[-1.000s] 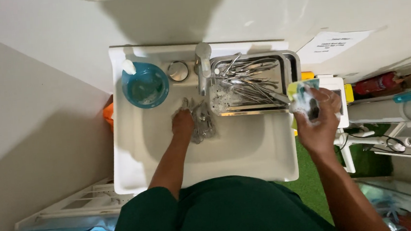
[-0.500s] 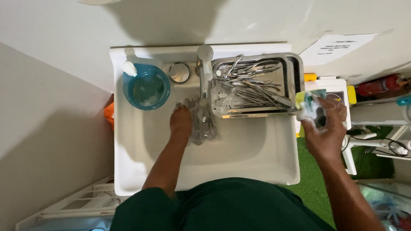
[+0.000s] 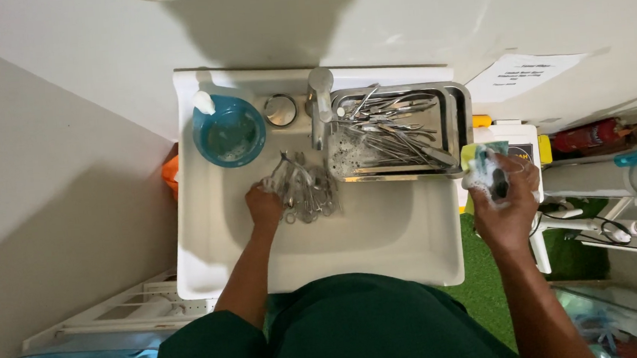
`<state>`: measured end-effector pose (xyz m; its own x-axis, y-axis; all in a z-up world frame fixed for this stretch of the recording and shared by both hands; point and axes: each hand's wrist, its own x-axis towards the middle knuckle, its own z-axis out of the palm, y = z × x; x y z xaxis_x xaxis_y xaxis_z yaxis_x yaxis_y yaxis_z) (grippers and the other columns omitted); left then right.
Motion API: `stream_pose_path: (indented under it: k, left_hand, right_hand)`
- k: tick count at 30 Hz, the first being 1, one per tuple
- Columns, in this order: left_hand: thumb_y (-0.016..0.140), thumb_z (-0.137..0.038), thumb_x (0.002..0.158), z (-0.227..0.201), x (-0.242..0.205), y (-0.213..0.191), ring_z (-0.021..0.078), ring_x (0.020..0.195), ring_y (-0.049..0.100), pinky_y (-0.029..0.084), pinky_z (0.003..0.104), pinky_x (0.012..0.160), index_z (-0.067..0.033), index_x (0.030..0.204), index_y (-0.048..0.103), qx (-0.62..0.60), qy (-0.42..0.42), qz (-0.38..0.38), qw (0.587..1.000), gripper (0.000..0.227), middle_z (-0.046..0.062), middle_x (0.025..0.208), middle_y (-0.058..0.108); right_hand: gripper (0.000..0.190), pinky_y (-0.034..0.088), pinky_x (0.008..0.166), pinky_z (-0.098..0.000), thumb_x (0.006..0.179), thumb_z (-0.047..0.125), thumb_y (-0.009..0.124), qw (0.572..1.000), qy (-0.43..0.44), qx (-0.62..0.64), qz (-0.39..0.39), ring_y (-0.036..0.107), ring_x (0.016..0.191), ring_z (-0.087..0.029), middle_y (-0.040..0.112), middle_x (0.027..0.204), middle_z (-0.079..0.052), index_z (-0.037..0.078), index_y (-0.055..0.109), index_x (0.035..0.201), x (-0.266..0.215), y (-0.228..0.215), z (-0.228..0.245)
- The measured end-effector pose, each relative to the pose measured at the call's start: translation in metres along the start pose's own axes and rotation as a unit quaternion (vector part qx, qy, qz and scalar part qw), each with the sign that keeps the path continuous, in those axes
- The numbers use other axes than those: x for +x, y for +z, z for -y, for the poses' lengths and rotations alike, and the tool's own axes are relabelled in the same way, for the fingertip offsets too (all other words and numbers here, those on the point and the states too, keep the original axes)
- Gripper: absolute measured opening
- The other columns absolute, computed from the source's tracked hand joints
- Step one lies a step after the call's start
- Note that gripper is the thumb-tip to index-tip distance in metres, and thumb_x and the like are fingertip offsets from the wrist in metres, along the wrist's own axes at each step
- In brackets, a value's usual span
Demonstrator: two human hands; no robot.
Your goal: Washing and scrubbing dental medical instruments in a sink using a sponge and soapy water.
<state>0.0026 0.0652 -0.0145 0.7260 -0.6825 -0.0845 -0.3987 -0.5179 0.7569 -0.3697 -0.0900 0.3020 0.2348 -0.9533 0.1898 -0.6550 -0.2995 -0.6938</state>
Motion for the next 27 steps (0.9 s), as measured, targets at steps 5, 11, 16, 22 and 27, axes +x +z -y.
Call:
stream_pose_path:
  k: [5, 11, 16, 22, 27]
  left_hand:
    - [0.063, -0.001, 0.083, 0.021, 0.002, 0.018, 0.0342, 0.084, 0.072, 0.056, 0.043, 0.078, 0.0045, 0.108, 0.071, -0.03, 0.141, -0.039, 0.989, 0.027, 0.02, 0.097, 0.075]
    - [0.053, 0.003, 0.085, -0.016, -0.002, -0.02, 0.0329, 0.081, 0.071, 0.059, 0.042, 0.08, -0.0011, 0.115, 0.07, -0.078, 0.022, 0.099, 0.992, 0.035, 0.017, 0.096, 0.074]
    - [0.063, -0.001, 0.075, 0.066, 0.011, 0.021, 0.0385, 0.084, 0.065, 0.05, 0.051, 0.078, 0.0025, 0.095, 0.072, 0.112, 0.256, 0.0, 0.96, 0.022, 0.019, 0.091, 0.073]
    - [0.061, -0.006, 0.092, 0.047, 0.013, 0.023, 0.0361, 0.088, 0.067, 0.055, 0.044, 0.081, 0.0038, 0.086, 0.066, 0.225, 0.118, -0.012, 0.967, 0.013, 0.022, 0.092, 0.068]
    - [0.062, -0.022, 0.099, -0.057, 0.005, 0.0, 0.0312, 0.09, 0.071, 0.06, 0.042, 0.076, 0.0044, 0.1, 0.068, 0.29, -0.082, 0.107, 0.947, 0.027, 0.02, 0.101, 0.071]
  right_hand:
    - [0.051, 0.061, 0.093, -0.0337, 0.09, -0.007, 0.073, 0.999, -0.031, -0.023, -0.013, 0.059, 0.123, -0.031, 0.047, 0.136, -0.02, 0.006, 0.058, 0.137, -0.001, -0.005, -0.005]
    - [0.046, 0.062, 0.087, -0.0327, 0.091, -0.004, 0.073, 0.999, 0.027, -0.013, -0.019, 0.062, 0.119, -0.029, 0.047, 0.137, -0.019, 0.007, 0.058, 0.132, -0.002, -0.007, -0.006]
    - [0.046, 0.059, 0.085, -0.0322, 0.091, -0.002, 0.073, 0.997, 0.07, -0.015, -0.004, 0.064, 0.112, -0.025, 0.049, 0.133, -0.017, 0.008, 0.057, 0.133, -0.003, -0.003, -0.003]
    - [0.049, 0.063, 0.091, -0.0348, 0.09, -0.008, 0.072, 0.999, -0.023, -0.02, -0.026, 0.059, 0.118, -0.027, 0.051, 0.131, -0.017, 0.008, 0.06, 0.134, 0.001, -0.002, -0.01]
    - [0.05, 0.06, 0.094, -0.0334, 0.086, -0.006, 0.076, 0.999, -0.019, -0.015, -0.036, 0.06, 0.117, -0.025, 0.053, 0.131, -0.017, 0.007, 0.06, 0.131, 0.005, -0.005, -0.001]
